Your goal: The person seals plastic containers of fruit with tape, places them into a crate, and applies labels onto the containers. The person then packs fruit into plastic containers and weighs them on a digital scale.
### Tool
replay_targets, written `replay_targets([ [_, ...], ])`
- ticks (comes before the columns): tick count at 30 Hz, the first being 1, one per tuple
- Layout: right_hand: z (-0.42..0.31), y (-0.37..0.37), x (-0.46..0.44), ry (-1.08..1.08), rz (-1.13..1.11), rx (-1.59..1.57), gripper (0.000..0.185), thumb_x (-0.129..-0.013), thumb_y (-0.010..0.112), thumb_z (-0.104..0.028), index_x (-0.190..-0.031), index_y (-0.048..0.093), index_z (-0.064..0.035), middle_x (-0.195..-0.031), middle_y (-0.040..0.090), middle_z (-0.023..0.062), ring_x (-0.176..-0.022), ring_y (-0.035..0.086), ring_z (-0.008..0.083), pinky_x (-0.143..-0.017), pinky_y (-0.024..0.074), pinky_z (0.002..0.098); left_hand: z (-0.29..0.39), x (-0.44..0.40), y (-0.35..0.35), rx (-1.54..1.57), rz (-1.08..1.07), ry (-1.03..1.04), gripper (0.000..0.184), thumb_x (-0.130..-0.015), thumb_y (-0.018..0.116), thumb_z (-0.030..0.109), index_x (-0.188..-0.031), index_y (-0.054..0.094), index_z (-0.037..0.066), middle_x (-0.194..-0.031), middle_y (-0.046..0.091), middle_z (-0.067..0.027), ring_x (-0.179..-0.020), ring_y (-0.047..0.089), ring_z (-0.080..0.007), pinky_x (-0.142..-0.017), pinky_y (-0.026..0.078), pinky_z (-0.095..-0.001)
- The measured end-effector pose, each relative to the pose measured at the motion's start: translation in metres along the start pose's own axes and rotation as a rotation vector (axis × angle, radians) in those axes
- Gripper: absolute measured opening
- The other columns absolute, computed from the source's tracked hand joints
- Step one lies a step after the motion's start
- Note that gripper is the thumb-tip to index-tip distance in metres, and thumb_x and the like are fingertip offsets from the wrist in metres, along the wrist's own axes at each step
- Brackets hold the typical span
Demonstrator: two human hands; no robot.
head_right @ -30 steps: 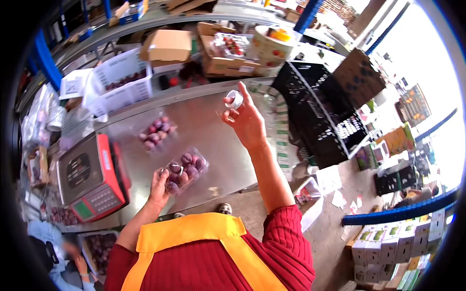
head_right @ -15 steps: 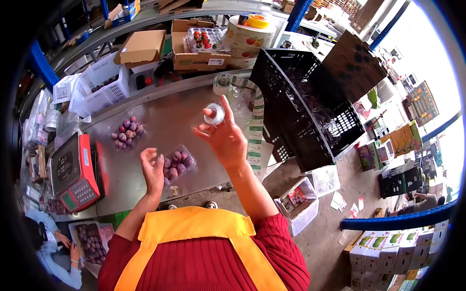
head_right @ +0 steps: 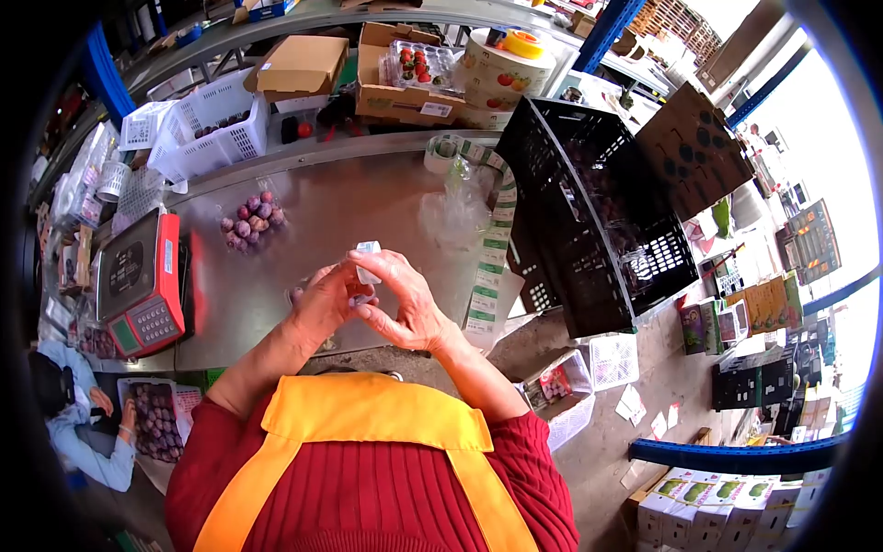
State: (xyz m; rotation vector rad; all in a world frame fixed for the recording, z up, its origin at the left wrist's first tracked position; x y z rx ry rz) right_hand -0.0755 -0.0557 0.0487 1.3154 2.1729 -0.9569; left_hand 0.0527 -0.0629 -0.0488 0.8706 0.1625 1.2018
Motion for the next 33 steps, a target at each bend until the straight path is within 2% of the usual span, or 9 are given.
replay_targets([
  [5,0.003,0.006,0.008,0.126,0.046,-0.133,0.062,-0.087,0.066,-0.020,-0.141,0.045,-0.0001,-0.130,0.057,0.0190,-0.118,0.056,0.0317,-0.102,0.0421,0.0413,-0.007,-0.007,-0.010,0.072,-0.070,-0.026,0.017,-0.092,0.070,0.029,-0.087,0.066,0.014,-0.082,0.061,0.0063,-0.080,0.057,-0.0072,-0.075,0.051,-0.0293],
  [9,0.024,0.007,0.010,0.425,0.197,-0.907,0.054,-0.093,0.064,-0.022,-0.139,0.046,0.0010,-0.104,0.064,0.0092,-0.092,0.062,0.0174,-0.089,0.0475,0.0330,0.029,0.013,-0.029,-0.746,0.050,0.372,0.011,-0.090,0.071,0.015,-0.088,0.064,0.007,-0.091,0.065,0.0020,-0.080,0.063,-0.0112,-0.073,0.051,-0.0319],
  [10,0.020,0.004,0.011,0.583,0.193,-1.000,0.049,-0.096,0.063,-0.020,-0.137,0.049,0.0004,-0.096,0.065,0.0068,-0.084,0.063,0.0145,-0.083,0.0492,0.0305,0.054,0.028,-0.016,-1.101,0.026,0.680,0.011,-0.088,0.071,0.012,-0.089,0.062,0.006,-0.092,0.065,-0.0004,-0.080,0.063,-0.0144,-0.072,0.051,-0.0326],
  [12,0.014,-0.010,0.020,0.710,0.079,-0.577,0.038,-0.098,0.061,-0.019,-0.132,0.055,-0.0014,-0.084,0.064,0.0031,-0.075,0.062,0.0104,-0.071,0.0501,0.0269,0.079,0.058,0.000,-1.783,-0.045,1.321,0.013,-0.085,0.071,0.005,-0.093,0.060,0.003,-0.092,0.066,-0.0052,-0.080,0.065,-0.0208,-0.071,0.052,-0.0341],
  [16,0.007,-0.020,0.043,0.830,0.111,-0.475,0.032,-0.101,0.058,-0.022,-0.126,0.060,-0.0033,-0.073,0.062,0.0002,-0.066,0.059,0.0069,-0.062,0.0490,0.0228,0.106,0.055,-0.033,-1.937,-0.037,1.436,0.020,-0.078,0.074,0.002,-0.093,0.061,0.005,-0.095,0.066,-0.0081,-0.079,0.065,-0.0236,-0.069,0.052,-0.0350],
  [27,0.053,0.050,0.132,1.292,0.258,0.156,0.033,-0.091,0.069,-0.034,-0.112,0.072,-0.0092,-0.066,0.062,0.0028,-0.063,0.057,0.0063,-0.056,0.0473,0.0254,0.110,-0.004,-0.095,-1.993,-0.706,1.572,0.018,-0.078,0.066,0.006,-0.096,0.065,0.004,-0.101,0.066,-0.0078,-0.076,0.063,-0.0197,-0.070,0.052,-0.0322],
  [30,0.070,0.073,0.132,1.235,0.265,0.451,0.034,-0.088,0.068,-0.040,-0.101,0.075,-0.0099,-0.066,0.068,0.0090,-0.072,0.067,0.0208,-0.095,0.0440,0.0411,0.106,-0.030,-0.110,-2.027,-0.755,1.609,0.013,-0.077,0.066,0.011,-0.089,0.064,0.006,-0.099,0.065,-0.0051,-0.081,0.063,-0.0179,-0.078,0.052,-0.0332],
  [31,0.076,0.080,0.133,1.243,0.243,0.496,0.034,-0.087,0.067,-0.042,-0.100,0.076,-0.0106,-0.074,0.071,0.0131,-0.078,0.069,0.0262,-0.107,0.0332,0.0455,0.106,-0.037,-0.115,-2.020,-0.773,1.608,0.013,-0.077,0.066,0.011,-0.089,0.064,0.007,-0.100,0.065,-0.0051,-0.082,0.062,-0.0180,-0.079,0.052,-0.0335],
  [33,0.081,0.091,0.136,1.204,0.369,0.577,0.034,-0.086,0.068,-0.041,-0.100,0.076,-0.0107,-0.076,0.071,0.0141,-0.079,0.069,0.0255,-0.107,0.0339,0.0453,0.101,-0.053,-0.125,-1.988,-0.833,1.605,0.012,-0.077,0.066,0.011,-0.088,0.064,0.007,-0.100,0.065,-0.0051,-0.082,0.062,-0.0182,-0.081,0.051,-0.0341],
])
Point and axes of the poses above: each hand's wrist, its own x-axis away from the middle knuckle, its own y-axis out of the palm, z = x × y, the point moved 7 cm from there along -x, towards the middle knuckle
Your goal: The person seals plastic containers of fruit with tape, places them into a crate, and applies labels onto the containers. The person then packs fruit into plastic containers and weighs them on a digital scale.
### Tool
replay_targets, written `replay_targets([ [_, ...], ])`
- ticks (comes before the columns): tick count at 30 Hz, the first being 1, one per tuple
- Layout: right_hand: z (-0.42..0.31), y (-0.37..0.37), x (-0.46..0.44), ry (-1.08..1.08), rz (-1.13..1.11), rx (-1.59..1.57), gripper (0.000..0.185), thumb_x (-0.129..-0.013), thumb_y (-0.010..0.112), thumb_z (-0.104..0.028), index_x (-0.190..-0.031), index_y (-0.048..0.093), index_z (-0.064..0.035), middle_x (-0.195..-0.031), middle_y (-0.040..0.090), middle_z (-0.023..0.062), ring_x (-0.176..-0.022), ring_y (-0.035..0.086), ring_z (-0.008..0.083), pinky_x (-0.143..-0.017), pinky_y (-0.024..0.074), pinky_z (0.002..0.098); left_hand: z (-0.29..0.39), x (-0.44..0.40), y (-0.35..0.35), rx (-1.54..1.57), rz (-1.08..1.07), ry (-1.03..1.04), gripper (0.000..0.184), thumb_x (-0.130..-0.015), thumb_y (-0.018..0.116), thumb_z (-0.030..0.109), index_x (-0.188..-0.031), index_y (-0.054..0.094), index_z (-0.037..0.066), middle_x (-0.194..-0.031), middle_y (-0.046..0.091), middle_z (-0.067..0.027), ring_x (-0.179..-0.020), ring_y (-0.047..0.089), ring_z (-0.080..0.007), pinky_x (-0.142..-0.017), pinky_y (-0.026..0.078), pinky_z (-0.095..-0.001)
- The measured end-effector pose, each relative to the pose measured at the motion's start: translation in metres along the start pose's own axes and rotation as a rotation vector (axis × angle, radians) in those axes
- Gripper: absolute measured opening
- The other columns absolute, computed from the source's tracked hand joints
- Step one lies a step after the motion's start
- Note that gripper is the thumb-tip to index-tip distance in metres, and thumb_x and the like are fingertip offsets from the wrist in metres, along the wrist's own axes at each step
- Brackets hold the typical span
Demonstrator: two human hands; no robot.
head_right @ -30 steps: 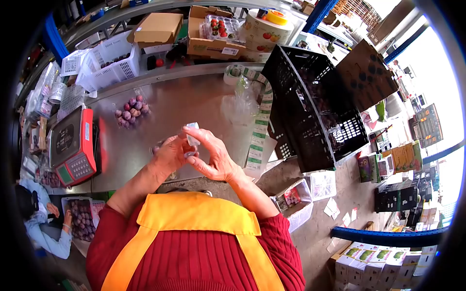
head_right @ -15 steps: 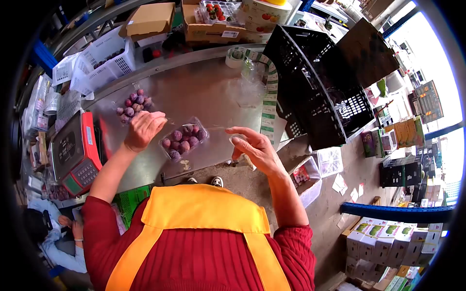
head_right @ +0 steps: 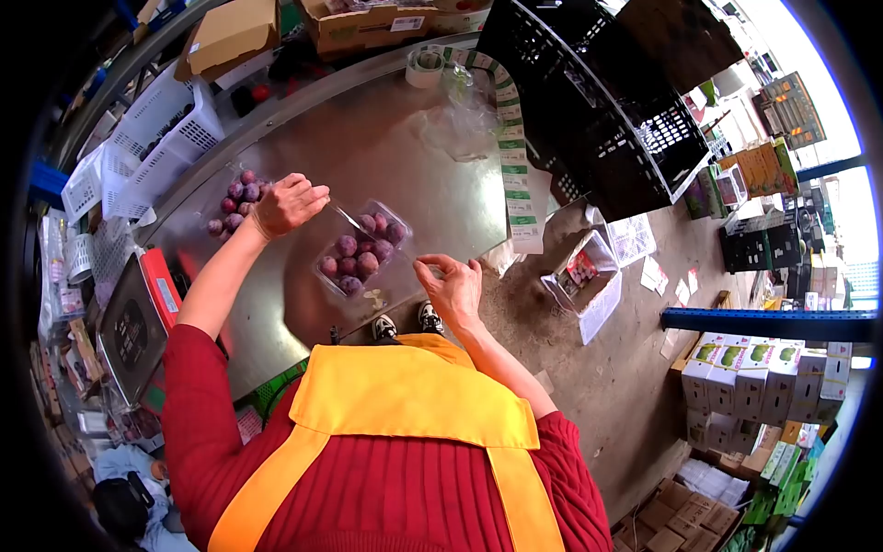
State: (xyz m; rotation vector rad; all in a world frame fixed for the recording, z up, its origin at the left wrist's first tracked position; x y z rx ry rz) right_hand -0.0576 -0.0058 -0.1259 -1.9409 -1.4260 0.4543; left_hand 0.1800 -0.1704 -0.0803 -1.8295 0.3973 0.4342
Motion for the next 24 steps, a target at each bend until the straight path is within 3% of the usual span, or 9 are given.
replay_targets([
  [1,0.002,0.002,0.005,-0.003,0.071,0.000,0.034,-0.086,0.068,-0.041,-0.099,0.076,-0.0108,-0.077,0.071,0.0146,-0.079,0.069,0.0252,-0.107,0.0342,0.0451,-0.001,-0.001,0.003,-0.002,0.013,-0.010,0.012,-0.077,0.066,0.011,-0.088,0.064,0.007,-0.100,0.066,-0.0050,-0.083,0.062,-0.0184,-0.082,0.051,-0.0347],
  [4,0.024,0.020,0.006,0.189,-0.001,-0.099,0.036,-0.083,0.070,-0.041,-0.098,0.076,-0.0089,-0.080,0.071,0.0170,-0.083,0.070,0.0290,-0.095,0.0455,0.0419,-0.007,-0.002,0.006,0.028,0.053,-0.035,0.015,-0.078,0.067,0.008,-0.093,0.065,0.006,-0.103,0.066,-0.0061,-0.081,0.062,-0.0197,-0.082,0.050,-0.0372],
  [6,0.031,0.025,0.007,0.292,-0.047,-0.202,0.037,-0.082,0.071,-0.040,-0.098,0.076,-0.0068,-0.082,0.071,0.0167,-0.082,0.069,0.0310,-0.078,0.0529,0.0391,-0.009,-0.001,0.013,0.040,0.053,-0.028,0.015,-0.079,0.067,0.008,-0.094,0.065,0.006,-0.103,0.066,-0.0058,-0.081,0.062,-0.0199,-0.082,0.050,-0.0374],
  [12,0.032,0.034,0.006,0.384,-0.086,-0.289,0.036,-0.081,0.073,-0.040,-0.095,0.076,-0.0074,-0.082,0.070,0.0157,-0.080,0.068,0.0294,-0.076,0.0530,0.0382,-0.013,0.011,0.020,0.034,0.067,-0.069,0.012,-0.079,0.067,0.010,-0.091,0.066,0.008,-0.102,0.067,-0.0035,-0.081,0.062,-0.0190,-0.084,0.049,-0.0367],
  [19,0.022,0.048,-0.007,0.315,-0.067,-0.124,0.036,-0.081,0.074,-0.042,-0.099,0.076,-0.0108,-0.085,0.072,0.0154,-0.084,0.069,0.0296,-0.076,0.0532,0.0383,0.013,0.028,0.065,0.114,-0.004,-0.134,0.012,-0.077,0.066,0.012,-0.089,0.068,0.010,-0.098,0.066,-0.0014,-0.081,0.061,-0.0190,-0.086,0.047,-0.0393],
  [21,0.031,0.062,-0.009,0.368,-0.093,-0.164,0.036,-0.081,0.074,-0.043,-0.099,0.077,-0.0118,-0.087,0.072,0.0155,-0.085,0.070,0.0299,-0.077,0.0532,0.0385,0.033,0.023,0.086,0.214,0.016,-0.162,0.014,-0.078,0.063,0.012,-0.090,0.069,0.010,-0.097,0.065,-0.0008,-0.080,0.060,-0.0191,-0.086,0.047,-0.0390],
  [24,0.041,0.071,-0.009,0.392,-0.134,-0.283,0.038,-0.083,0.073,-0.043,-0.100,0.076,-0.0101,-0.090,0.073,0.0161,-0.087,0.070,0.0283,-0.079,0.0532,0.0380,0.041,0.032,0.103,0.232,-0.040,-0.235,0.024,-0.081,0.059,0.012,-0.103,0.067,0.011,-0.110,0.062,-0.0023,-0.088,0.059,-0.0191,-0.089,0.046,-0.0383],
])
Point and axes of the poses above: each hand's wrist, its own x-axis away from the middle knuckle, its own y-axis out of the palm, z = x × y, the point moved 7 cm from there along -x, towards the middle knuckle
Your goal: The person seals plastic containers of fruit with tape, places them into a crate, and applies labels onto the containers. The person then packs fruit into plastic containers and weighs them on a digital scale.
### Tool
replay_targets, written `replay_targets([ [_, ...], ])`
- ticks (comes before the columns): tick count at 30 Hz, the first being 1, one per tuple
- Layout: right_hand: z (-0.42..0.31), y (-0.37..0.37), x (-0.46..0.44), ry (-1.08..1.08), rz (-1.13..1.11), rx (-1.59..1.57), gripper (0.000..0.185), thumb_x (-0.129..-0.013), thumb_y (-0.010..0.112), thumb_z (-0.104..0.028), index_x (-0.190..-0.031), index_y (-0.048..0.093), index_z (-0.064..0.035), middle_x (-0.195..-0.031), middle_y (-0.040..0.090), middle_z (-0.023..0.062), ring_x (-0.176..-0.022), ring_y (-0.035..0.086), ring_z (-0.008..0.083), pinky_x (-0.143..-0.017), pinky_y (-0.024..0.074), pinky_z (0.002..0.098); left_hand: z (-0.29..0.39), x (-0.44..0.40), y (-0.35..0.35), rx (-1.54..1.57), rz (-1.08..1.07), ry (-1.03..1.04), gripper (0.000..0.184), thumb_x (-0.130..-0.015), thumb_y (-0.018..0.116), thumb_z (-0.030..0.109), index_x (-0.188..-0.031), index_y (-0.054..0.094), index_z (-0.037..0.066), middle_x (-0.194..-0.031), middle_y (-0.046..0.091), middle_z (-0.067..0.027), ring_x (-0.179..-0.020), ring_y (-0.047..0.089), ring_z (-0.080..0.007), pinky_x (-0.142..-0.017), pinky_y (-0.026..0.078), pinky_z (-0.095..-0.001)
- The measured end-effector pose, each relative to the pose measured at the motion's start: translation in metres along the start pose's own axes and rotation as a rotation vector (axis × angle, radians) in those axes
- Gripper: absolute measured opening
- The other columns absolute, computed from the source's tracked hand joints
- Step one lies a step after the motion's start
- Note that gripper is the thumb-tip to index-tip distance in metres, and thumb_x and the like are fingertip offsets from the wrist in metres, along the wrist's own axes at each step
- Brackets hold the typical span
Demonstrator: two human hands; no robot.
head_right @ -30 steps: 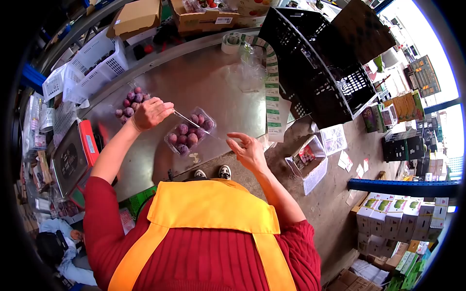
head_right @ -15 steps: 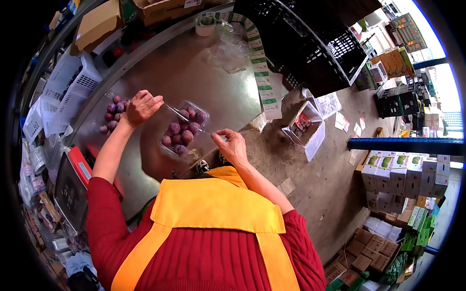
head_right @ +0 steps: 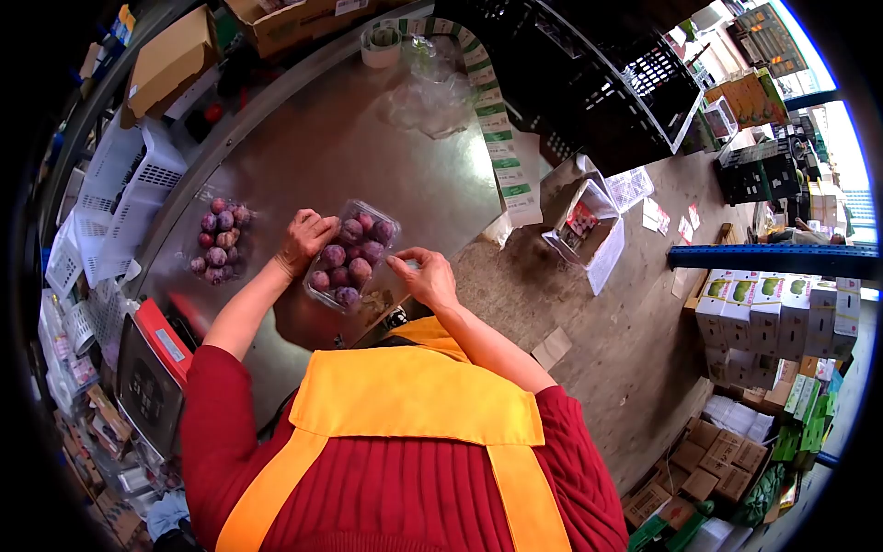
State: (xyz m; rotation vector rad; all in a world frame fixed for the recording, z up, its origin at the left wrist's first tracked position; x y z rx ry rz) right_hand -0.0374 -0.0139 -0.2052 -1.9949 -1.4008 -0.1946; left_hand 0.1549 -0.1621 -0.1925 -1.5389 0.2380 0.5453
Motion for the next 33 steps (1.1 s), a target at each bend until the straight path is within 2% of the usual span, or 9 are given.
replay_targets([
  [4,0.006,0.004,0.000,0.030,-0.022,-0.052,0.040,-0.084,0.073,-0.043,-0.102,0.076,-0.0083,-0.091,0.073,0.0162,-0.088,0.070,0.0273,-0.080,0.0533,0.0372,-0.002,-0.009,-0.009,-0.062,-0.256,-0.030,0.044,-0.085,0.053,0.012,-0.129,0.057,0.014,-0.138,0.046,-0.0071,-0.111,0.052,-0.0224,-0.103,0.036,-0.0425],
  [7,0.005,0.003,0.001,0.023,-0.010,-0.056,0.040,-0.084,0.073,-0.043,-0.103,0.075,-0.0081,-0.093,0.073,0.0156,-0.089,0.070,0.0278,-0.081,0.0532,0.0372,-0.017,-0.006,-0.031,-0.300,-0.318,-0.134,0.050,-0.083,0.055,0.013,-0.133,0.055,0.015,-0.147,0.039,-0.0077,-0.118,0.049,-0.0231,-0.108,0.031,-0.0455],
  [8,0.005,0.003,0.001,0.013,-0.009,-0.041,0.040,-0.084,0.073,-0.043,-0.104,0.075,-0.0080,-0.092,0.073,0.0149,-0.087,0.070,0.0271,-0.080,0.0534,0.0369,-0.033,0.003,-0.039,-0.250,-0.324,-0.332,0.050,-0.090,0.058,0.019,-0.139,0.052,0.014,-0.147,0.043,-0.0085,-0.123,0.050,-0.0243,-0.111,0.032,-0.0423],
  [11,0.007,0.003,0.000,0.011,-0.021,-0.037,0.041,-0.084,0.073,-0.043,-0.106,0.074,-0.0077,-0.089,0.073,0.0128,-0.082,0.070,0.0241,-0.076,0.0539,0.0354,-0.037,0.032,-0.038,0.734,0.014,-0.919,0.045,-0.099,0.055,0.025,-0.141,0.050,0.009,-0.139,0.054,-0.0107,-0.124,0.053,-0.0248,-0.109,0.036,-0.0386],
  [13,0.007,0.005,-0.002,0.040,-0.070,-0.076,0.042,-0.083,0.074,-0.043,-0.107,0.073,-0.0076,-0.086,0.072,0.0114,-0.078,0.070,0.0213,-0.073,0.0541,0.0340,0.003,0.035,-0.005,1.266,-0.085,-0.971,0.062,-0.099,0.059,0.037,-0.143,0.043,-0.003,-0.141,0.053,-0.0129,-0.130,0.047,-0.0194,-0.110,0.036,-0.0324],
  [15,0.005,0.005,-0.003,0.023,-0.087,-0.099,0.040,-0.086,0.072,-0.040,-0.107,0.072,-0.0068,-0.081,0.069,0.0082,-0.071,0.067,0.0170,-0.068,0.0529,0.0314,0.024,0.026,0.006,1.367,-0.175,-1.043,0.069,-0.093,0.067,0.037,-0.143,0.042,-0.004,-0.140,0.052,-0.0137,-0.130,0.048,-0.0200,-0.110,0.035,-0.0322],
  [22,0.002,0.008,0.010,-0.173,-0.202,-0.320,0.028,-0.097,0.064,-0.030,-0.106,0.069,-0.0044,-0.074,0.060,-0.0006,-0.062,0.054,0.0091,-0.060,0.0466,0.0260,0.049,0.007,-0.019,1.350,-0.052,-1.005,0.077,-0.080,0.081,0.032,-0.140,0.045,0.003,-0.135,0.054,-0.0109,-0.126,0.049,-0.0206,-0.109,0.037,-0.0363],
  [27,-0.060,-0.029,0.028,-0.275,-0.304,-0.313,0.029,-0.096,0.064,-0.031,-0.103,0.067,-0.0032,-0.075,0.061,0.0003,-0.062,0.054,0.0086,-0.059,0.0465,0.0254,0.090,-0.009,-0.041,1.939,0.220,-1.092,0.061,-0.089,0.072,0.019,-0.139,0.039,0.006,-0.130,0.054,-0.0096,-0.118,0.056,-0.0211,-0.105,0.045,-0.0384],
  [33,-0.100,-0.099,0.078,-0.351,-0.274,-0.083,0.041,-0.096,0.063,-0.039,-0.118,0.054,-0.0051,-0.078,0.063,0.0037,-0.061,0.054,0.0081,-0.055,0.0445,0.0232,0.124,-0.013,-0.065,2.174,0.167,-1.080,0.053,-0.095,0.063,0.032,-0.136,0.044,0.005,-0.128,0.057,-0.0106,-0.116,0.060,-0.0236,-0.101,0.049,-0.0450],
])
Point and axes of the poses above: each hand's wrist, its own x-axis away from the middle knuckle, its own y-axis out of the palm, z = x × y, the point moved 7 cm from there along -x, towards the middle knuckle
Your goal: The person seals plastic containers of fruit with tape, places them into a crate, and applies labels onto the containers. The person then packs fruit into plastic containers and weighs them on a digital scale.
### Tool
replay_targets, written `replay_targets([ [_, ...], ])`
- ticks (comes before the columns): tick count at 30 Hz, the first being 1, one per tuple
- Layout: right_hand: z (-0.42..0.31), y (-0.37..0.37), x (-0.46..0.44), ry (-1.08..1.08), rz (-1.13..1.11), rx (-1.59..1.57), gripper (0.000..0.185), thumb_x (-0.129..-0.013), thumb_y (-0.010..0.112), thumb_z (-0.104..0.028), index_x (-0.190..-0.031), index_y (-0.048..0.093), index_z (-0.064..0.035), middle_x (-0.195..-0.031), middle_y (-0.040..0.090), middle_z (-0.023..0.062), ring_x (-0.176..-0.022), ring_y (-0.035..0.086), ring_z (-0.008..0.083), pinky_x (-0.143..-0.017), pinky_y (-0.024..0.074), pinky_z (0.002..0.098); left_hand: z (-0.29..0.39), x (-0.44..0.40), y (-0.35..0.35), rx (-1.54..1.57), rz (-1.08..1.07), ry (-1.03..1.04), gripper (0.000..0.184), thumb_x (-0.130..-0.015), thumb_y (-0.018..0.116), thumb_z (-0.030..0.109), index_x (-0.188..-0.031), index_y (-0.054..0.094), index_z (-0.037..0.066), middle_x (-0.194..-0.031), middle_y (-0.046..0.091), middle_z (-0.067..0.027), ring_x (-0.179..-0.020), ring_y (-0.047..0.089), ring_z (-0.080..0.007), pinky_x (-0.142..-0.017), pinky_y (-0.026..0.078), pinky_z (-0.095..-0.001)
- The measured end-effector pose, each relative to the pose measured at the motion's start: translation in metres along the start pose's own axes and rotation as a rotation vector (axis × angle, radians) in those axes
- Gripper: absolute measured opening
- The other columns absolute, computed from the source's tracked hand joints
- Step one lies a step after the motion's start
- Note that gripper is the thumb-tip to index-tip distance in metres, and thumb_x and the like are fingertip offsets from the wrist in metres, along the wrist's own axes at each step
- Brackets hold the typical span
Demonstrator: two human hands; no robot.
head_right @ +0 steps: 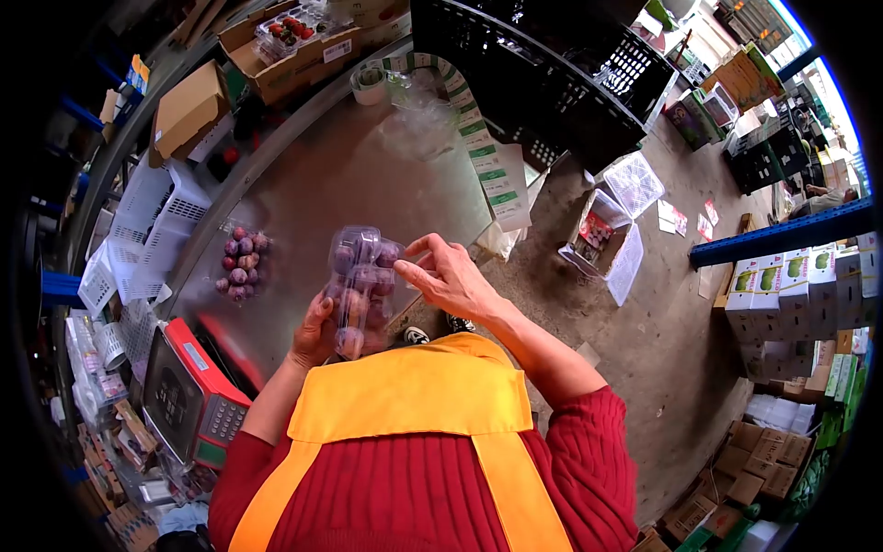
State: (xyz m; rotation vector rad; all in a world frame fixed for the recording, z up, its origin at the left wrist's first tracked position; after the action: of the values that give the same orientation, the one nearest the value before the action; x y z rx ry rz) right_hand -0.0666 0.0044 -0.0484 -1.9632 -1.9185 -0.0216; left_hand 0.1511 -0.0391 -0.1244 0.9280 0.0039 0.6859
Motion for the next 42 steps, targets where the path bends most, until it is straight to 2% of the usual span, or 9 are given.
replay_targets([
  [4,0.043,-0.015,0.006,-0.076,0.086,-0.107,0.049,-0.094,0.065,-0.039,-0.127,0.050,-0.0063,-0.085,0.065,0.0043,-0.063,0.055,0.0076,-0.055,0.0450,0.0254,-0.017,0.010,0.029,0.386,-0.079,-0.153,0.062,-0.097,0.056,0.045,-0.141,0.041,0.004,-0.127,0.057,-0.0167,-0.111,0.061,-0.0334,-0.095,0.052,-0.0457],
  [9,0.039,0.008,-0.026,-0.247,-0.020,-0.392,0.069,-0.079,0.083,-0.037,-0.134,0.055,-0.0051,-0.095,0.068,0.0013,-0.088,0.061,0.0105,-0.083,0.0499,0.0289,-0.001,-0.006,0.101,0.714,-0.378,-0.309,0.077,-0.092,0.058,0.048,-0.150,0.031,0.006,-0.129,0.055,-0.0224,-0.108,0.060,-0.0409,-0.094,0.051,-0.0497],
  [13,-0.012,0.029,-0.034,-0.290,-0.400,-0.706,0.040,-0.073,0.088,-0.026,-0.099,0.070,-0.0017,-0.094,0.067,-0.0046,-0.087,0.056,0.0048,-0.076,0.0499,0.0262,-0.014,0.006,0.126,0.556,-0.310,-0.325,0.059,-0.093,0.061,0.039,-0.137,0.045,0.002,-0.132,0.055,-0.0127,-0.104,0.062,-0.0324,-0.096,0.048,-0.0464],
  [17,0.001,0.044,-0.028,-0.183,-0.706,-0.743,0.040,-0.070,0.089,-0.016,-0.102,0.072,-0.0003,-0.099,0.070,-0.0020,-0.093,0.059,0.0075,-0.089,0.0487,0.0277,-0.014,0.002,0.115,-0.009,-0.234,-0.270,0.048,-0.090,0.066,0.025,-0.130,0.050,0.003,-0.119,0.060,-0.0108,-0.103,0.063,-0.0243,-0.094,0.051,-0.0409],
  [21,-0.006,0.036,-0.017,-0.347,-0.456,-0.827,0.040,-0.070,0.090,-0.022,-0.101,0.073,-0.0023,-0.091,0.070,-0.0021,-0.083,0.060,0.0071,-0.078,0.0514,0.0264,0.025,0.033,0.070,-0.167,-0.025,-0.089,0.045,-0.095,0.060,0.024,-0.132,0.049,0.002,-0.120,0.061,-0.0113,-0.108,0.062,-0.0227,-0.095,0.052,-0.0356],
  [26,0.000,0.031,-0.016,-0.082,-0.305,-0.512,0.048,-0.072,0.087,-0.039,-0.099,0.074,-0.0004,-0.086,0.070,0.0027,-0.079,0.062,0.0115,-0.074,0.0507,0.0283,0.080,0.022,0.086,-0.210,0.000,0.129,0.086,-0.089,0.054,0.067,-0.140,0.040,-0.002,-0.135,0.055,-0.0162,-0.124,0.054,-0.0236,-0.108,0.041,-0.0397],
  [28,-0.008,0.026,-0.014,-0.015,-0.229,-0.291,0.050,-0.073,0.086,-0.040,-0.099,0.073,0.0016,-0.087,0.070,0.0042,-0.079,0.062,0.0109,-0.073,0.0498,0.0279,0.082,0.022,0.091,-0.610,0.048,0.235,0.087,-0.086,0.059,0.066,-0.139,0.042,-0.001,-0.135,0.055,-0.0151,-0.122,0.055,-0.0230,-0.106,0.043,-0.0389],
  [36,-0.027,-0.006,0.002,-0.150,-0.098,-0.136,0.057,-0.085,0.071,-0.054,-0.102,0.058,-0.0011,-0.075,0.064,0.0086,-0.070,0.062,0.0161,-0.066,0.0499,0.0317,0.047,0.017,0.062,-0.268,0.150,-0.027,0.073,-0.084,0.063,0.047,-0.136,0.046,-0.001,-0.128,0.059,-0.0142,-0.114,0.061,-0.0242,-0.100,0.049,-0.0385],
  [42,-0.045,-0.006,0.004,-0.379,-0.212,0.019,0.034,-0.083,0.065,-0.034,-0.087,0.072,-0.0007,-0.073,0.068,0.0087,-0.064,0.061,0.0170,-0.064,0.0492,0.0327,0.046,0.016,0.059,-0.200,0.125,-0.048,0.067,-0.084,0.063,0.042,-0.134,0.049,-0.001,-0.124,0.062,-0.0141,-0.110,0.063,-0.0253,-0.098,0.050,-0.0388],
])
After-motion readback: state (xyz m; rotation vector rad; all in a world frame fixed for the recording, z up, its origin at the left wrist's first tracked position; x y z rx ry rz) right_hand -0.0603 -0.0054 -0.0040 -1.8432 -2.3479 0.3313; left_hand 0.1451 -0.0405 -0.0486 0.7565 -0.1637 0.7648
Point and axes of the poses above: each hand's wrist, its own x-axis away from the middle knuckle, its own y-axis out of the palm, z = x × y, the point moved 7 cm from there along -x, towards the middle knuckle
